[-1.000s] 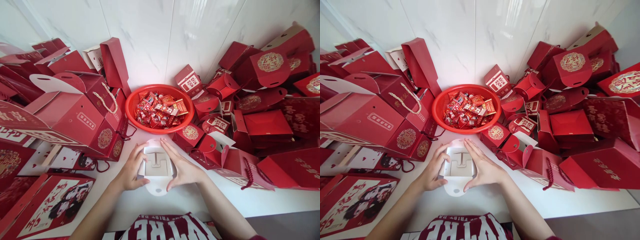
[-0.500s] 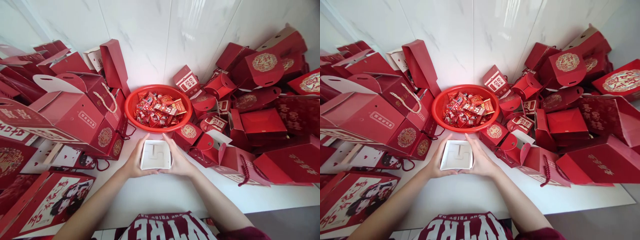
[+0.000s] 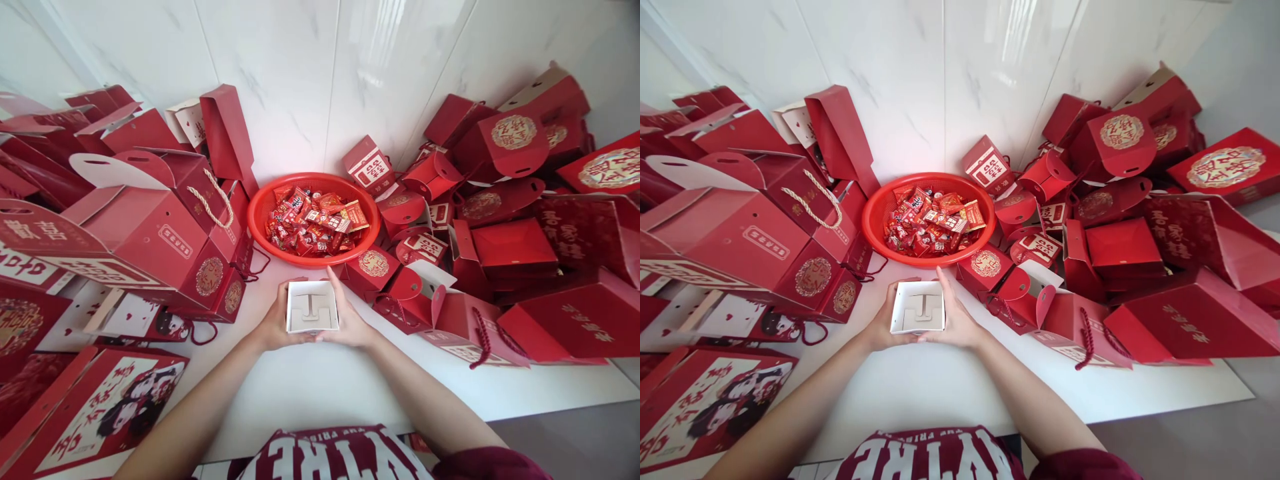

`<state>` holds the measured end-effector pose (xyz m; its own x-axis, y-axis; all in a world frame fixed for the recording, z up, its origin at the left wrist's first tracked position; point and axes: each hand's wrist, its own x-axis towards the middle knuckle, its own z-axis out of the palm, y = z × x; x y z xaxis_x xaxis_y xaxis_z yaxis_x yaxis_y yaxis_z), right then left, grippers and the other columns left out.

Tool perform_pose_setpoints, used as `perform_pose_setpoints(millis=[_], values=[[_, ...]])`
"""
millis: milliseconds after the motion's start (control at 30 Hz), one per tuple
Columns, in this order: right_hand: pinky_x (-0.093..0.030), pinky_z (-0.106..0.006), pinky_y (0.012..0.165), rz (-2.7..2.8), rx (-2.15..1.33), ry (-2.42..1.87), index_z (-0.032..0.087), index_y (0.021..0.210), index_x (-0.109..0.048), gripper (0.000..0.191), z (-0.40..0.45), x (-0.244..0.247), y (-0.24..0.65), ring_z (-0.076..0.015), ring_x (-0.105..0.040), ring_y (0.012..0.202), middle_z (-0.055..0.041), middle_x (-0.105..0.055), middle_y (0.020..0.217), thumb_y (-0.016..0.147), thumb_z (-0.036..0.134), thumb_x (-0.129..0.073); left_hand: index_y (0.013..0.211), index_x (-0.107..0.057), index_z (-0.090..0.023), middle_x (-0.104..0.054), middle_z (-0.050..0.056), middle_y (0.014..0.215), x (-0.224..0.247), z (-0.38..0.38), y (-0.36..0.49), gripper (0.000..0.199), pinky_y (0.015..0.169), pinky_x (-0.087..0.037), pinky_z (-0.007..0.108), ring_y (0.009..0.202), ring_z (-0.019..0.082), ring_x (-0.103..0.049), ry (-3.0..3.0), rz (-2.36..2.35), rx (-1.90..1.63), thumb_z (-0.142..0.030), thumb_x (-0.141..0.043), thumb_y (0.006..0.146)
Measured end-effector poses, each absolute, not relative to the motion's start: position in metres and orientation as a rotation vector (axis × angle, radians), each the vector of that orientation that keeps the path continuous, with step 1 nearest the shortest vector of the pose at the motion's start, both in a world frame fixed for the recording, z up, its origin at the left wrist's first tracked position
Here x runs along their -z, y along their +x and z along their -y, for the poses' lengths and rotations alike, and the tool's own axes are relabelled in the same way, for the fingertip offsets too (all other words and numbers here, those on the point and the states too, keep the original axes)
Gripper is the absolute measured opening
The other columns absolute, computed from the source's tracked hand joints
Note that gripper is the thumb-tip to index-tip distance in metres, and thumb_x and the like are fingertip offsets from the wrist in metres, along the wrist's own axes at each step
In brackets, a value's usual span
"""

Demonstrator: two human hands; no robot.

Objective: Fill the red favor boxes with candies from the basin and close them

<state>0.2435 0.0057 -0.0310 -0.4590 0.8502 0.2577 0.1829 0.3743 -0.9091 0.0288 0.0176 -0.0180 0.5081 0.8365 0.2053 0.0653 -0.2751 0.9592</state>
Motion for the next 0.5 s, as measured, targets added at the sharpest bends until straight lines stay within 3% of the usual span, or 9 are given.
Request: perform_pose_setpoints(millis=[167,333,500], values=[[-0.03,-0.051,0.114,1.9,-0.998,-0.902,0.022,0.156,0.01,0.137,-0.008,0.033,0.24,-0.0349,-0.037,0.139,-0.0202,-0.033,0.15,0.063,0.071,-0.077,0.142,-0.019,-0.028,-0.042,0.017,0.143,0.02,-0.019,0.022,0.113,0.106,-0.042,0.054,0.129,0.036,-0.05,1.698,-0.8,-0.927,-0.034,-0.092,0.055],[-0.033,-0.047,0.115,1.966,-0.966,-0.901,0.017,0.156,-0.001,0.123,-0.011,0.035,0.24,-0.0329,-0.038,0.139,-0.0215,-0.033,0.15,0.07,0.067,-0.074,0.13,-0.032,-0.023,-0.051,0.015,0.132,0.028,-0.021,0.019,0.094,0.1,-0.048,0.052,0.122,0.035,-0.055,1.639,-0.812,-0.881,-0.032,-0.09,0.057],[-0.03,-0.053,0.117,2.118,-0.677,-1.064,0.019,0.156,-0.017,0.109,0.002,0.005,0.246,-0.0349,-0.024,0.147,-0.0209,-0.027,0.157,0.074,0.063,-0.073,0.127,-0.036,-0.021,-0.054,0.015,0.129,0.022,-0.025,0.016,0.091,0.096,-0.05,0.05,0.119,0.034,-0.058,1.643,-0.843,-0.863,-0.031,-0.091,0.056]])
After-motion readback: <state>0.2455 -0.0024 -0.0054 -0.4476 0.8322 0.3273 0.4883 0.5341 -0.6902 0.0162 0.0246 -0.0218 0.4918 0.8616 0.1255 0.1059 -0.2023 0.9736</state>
